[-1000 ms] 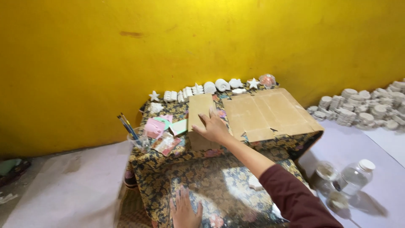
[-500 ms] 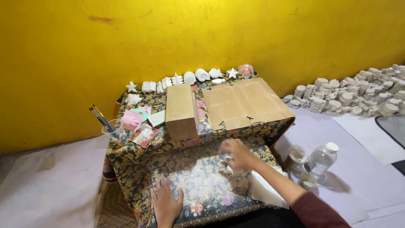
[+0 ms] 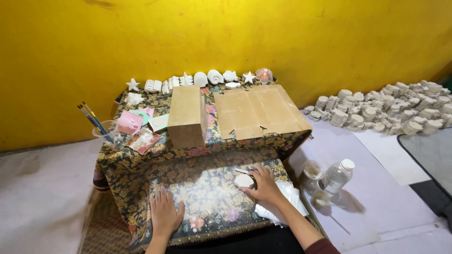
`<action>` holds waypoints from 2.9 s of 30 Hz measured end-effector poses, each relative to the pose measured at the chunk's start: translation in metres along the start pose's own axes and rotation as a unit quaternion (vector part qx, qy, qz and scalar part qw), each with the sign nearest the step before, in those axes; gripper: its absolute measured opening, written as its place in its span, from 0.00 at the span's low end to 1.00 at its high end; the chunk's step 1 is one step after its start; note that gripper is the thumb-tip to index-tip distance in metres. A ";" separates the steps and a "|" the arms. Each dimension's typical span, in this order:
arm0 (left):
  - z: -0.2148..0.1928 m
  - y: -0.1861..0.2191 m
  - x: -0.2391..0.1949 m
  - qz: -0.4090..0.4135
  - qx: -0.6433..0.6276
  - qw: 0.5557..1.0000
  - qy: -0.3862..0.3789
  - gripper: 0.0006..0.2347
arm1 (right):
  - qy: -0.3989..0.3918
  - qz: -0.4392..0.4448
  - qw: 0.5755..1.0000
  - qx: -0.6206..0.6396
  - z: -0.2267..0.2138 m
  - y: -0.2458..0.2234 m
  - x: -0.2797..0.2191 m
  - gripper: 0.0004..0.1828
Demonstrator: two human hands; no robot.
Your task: The person cleans small white decorative items using a small brush and places them into a cardboard box. They handle each item individually, brushing off dust or residue, then pack them into plastic bags and the box.
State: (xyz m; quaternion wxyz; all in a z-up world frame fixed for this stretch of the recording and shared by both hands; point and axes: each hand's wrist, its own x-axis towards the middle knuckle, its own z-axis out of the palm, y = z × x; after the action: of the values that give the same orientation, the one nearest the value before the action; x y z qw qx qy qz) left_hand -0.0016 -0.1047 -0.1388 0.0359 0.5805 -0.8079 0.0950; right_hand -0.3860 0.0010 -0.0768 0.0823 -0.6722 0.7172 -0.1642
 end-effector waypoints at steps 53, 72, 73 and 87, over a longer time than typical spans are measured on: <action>-0.058 0.139 0.021 -0.085 -0.840 0.356 -0.400 0.22 | 0.006 0.062 0.930 0.362 0.008 -0.064 0.001 0.16; -0.078 0.137 0.023 -0.192 -0.899 0.141 -0.368 0.25 | 0.040 0.001 0.969 0.245 -0.014 -0.043 -0.013 0.09; -0.071 0.136 0.023 -0.194 -0.899 0.141 -0.367 0.25 | 0.037 0.001 0.969 0.245 -0.022 -0.049 -0.015 0.09; -0.078 0.133 0.020 -0.185 -0.904 0.147 -0.355 0.21 | 0.036 0.017 0.986 0.159 0.001 -0.040 -0.007 0.01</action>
State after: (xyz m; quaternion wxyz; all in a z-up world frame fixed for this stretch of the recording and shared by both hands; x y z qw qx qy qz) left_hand -0.1376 -0.0668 -0.0740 0.2607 0.2360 -0.1097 -0.9297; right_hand -0.3473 0.0061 -0.0642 0.1655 -0.6323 0.6954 -0.2988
